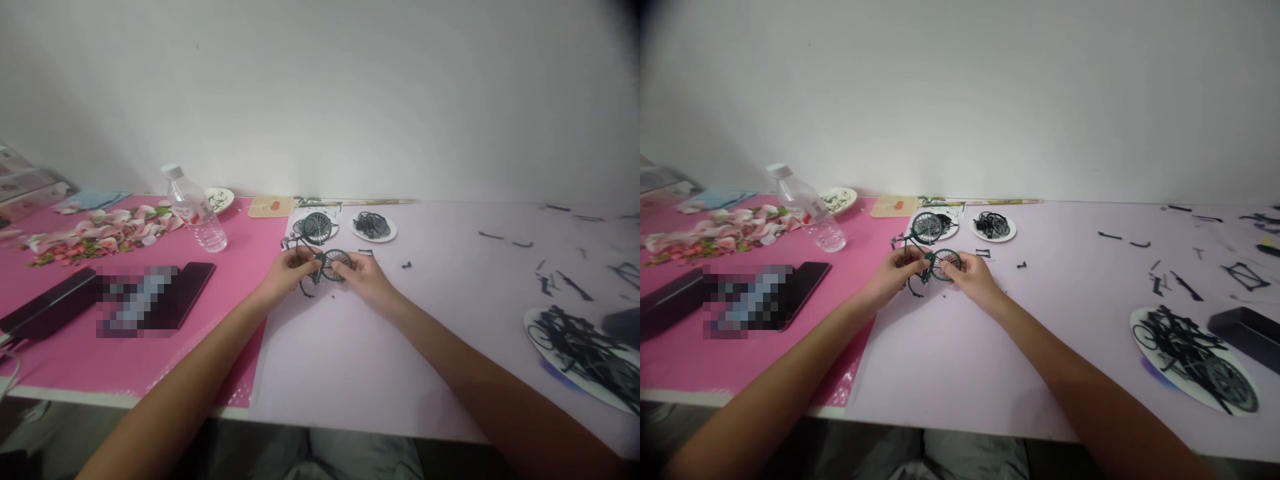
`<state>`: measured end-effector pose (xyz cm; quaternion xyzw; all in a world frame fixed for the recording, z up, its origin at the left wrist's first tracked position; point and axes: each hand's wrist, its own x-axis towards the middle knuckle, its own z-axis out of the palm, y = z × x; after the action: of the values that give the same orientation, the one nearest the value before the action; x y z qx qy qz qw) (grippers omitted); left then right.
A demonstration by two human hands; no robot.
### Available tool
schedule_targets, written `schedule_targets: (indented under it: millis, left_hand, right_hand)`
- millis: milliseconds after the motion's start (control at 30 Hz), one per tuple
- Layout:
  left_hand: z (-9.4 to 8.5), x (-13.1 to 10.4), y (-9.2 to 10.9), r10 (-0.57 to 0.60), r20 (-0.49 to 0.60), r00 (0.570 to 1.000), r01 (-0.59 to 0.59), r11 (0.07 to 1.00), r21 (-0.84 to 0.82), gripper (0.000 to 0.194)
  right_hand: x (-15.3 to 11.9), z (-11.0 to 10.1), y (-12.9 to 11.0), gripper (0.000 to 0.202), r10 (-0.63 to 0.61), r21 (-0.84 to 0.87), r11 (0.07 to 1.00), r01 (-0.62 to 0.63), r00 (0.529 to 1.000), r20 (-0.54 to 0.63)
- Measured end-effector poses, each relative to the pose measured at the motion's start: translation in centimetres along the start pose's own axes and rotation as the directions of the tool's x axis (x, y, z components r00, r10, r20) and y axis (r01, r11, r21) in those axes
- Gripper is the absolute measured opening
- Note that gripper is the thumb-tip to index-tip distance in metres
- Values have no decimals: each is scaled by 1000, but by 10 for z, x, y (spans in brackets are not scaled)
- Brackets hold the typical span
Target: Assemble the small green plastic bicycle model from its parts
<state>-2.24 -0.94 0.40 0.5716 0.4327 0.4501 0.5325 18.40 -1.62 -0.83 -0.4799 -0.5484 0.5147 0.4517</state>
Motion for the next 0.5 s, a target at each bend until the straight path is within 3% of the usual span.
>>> schedule_targets:
  millis: [167,333,500]
  left_hand:
    - [0,5,-3,-66,-5,998,65,992,-110,40]
    - [1,7,2,-186,50,981,192,936,-296,28]
    - [2,6,3,-192,35,981,193,927,-321,29]
  right_hand:
    - [-1,0,1,42,22,55,998,-24,999,44]
    - [-4,3,-2,40,88,265,955,-131,981,170]
    - [-8,5,-3,31,158,327,914,-241,953,260]
